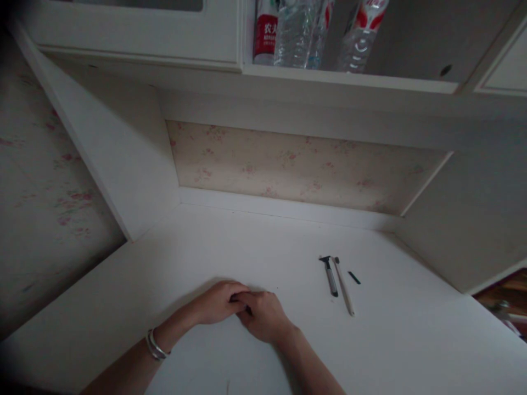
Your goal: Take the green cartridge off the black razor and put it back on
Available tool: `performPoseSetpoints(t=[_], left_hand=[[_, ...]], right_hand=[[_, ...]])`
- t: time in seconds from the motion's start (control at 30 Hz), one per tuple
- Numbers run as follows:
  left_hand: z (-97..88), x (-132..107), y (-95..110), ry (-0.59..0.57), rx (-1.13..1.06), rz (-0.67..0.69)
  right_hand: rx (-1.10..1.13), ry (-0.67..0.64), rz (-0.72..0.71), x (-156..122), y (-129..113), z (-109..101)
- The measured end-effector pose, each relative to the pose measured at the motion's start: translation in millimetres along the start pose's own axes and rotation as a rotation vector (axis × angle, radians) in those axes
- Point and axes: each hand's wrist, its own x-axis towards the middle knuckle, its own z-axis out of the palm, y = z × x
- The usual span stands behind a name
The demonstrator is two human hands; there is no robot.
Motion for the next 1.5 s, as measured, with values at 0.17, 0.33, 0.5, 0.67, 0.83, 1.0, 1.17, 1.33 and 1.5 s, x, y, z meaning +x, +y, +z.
performPoseSetpoints(t=[0.17, 0.33, 0.5, 0.67, 0.83, 1.0, 1.17, 1.33, 1.5], left_hand=[[-0.4, 0.1, -0.6, -0.006, -0.008, -0.001], [-1.1, -0.5, 0.3, -0.006, 0.001, -0.006], [-1.1, -0.2, 1.1, -0.015, 0.001, -0.014], [-0.5, 0.2, 0.6, -0.01, 0.001, 0.006], [-0.1, 0.8, 0.7, -0.017, 0.024, -0.007], [0.1, 0.0, 0.3, -0.023, 0.006, -0.011], [0.0, 0.0, -0.2, -0.005, -0.004, 0.005], [-0.7, 0.4, -0.4, -0.006, -0.022, 0.03], [-1.3, 0.3, 0.3, 0.002, -0.007, 0.024]], right_hand=[[-0.013, 0.001, 0.0, -0.1, 0.7, 0.9], [-0.023, 0.001, -0.001, -0.1, 0.7, 1.0], [-0.015, 0.0, 0.009, -0.3, 2.4, 1.4], [0.003, 0.017, -0.001, -0.1, 3.4, 2.4], [-0.029, 0.012, 0.0, 0.3, 2.1, 1.9], [-0.03, -0.004, 0.007, 0.2, 0.5, 0.3], [0.009, 0.003, -0.004, -0.5, 0.7, 0.5], [0.013, 0.003, 0.003, 0.0, 1.6, 1.4], [0.024, 0.005, -0.006, -0.1, 0.6, -0.3]])
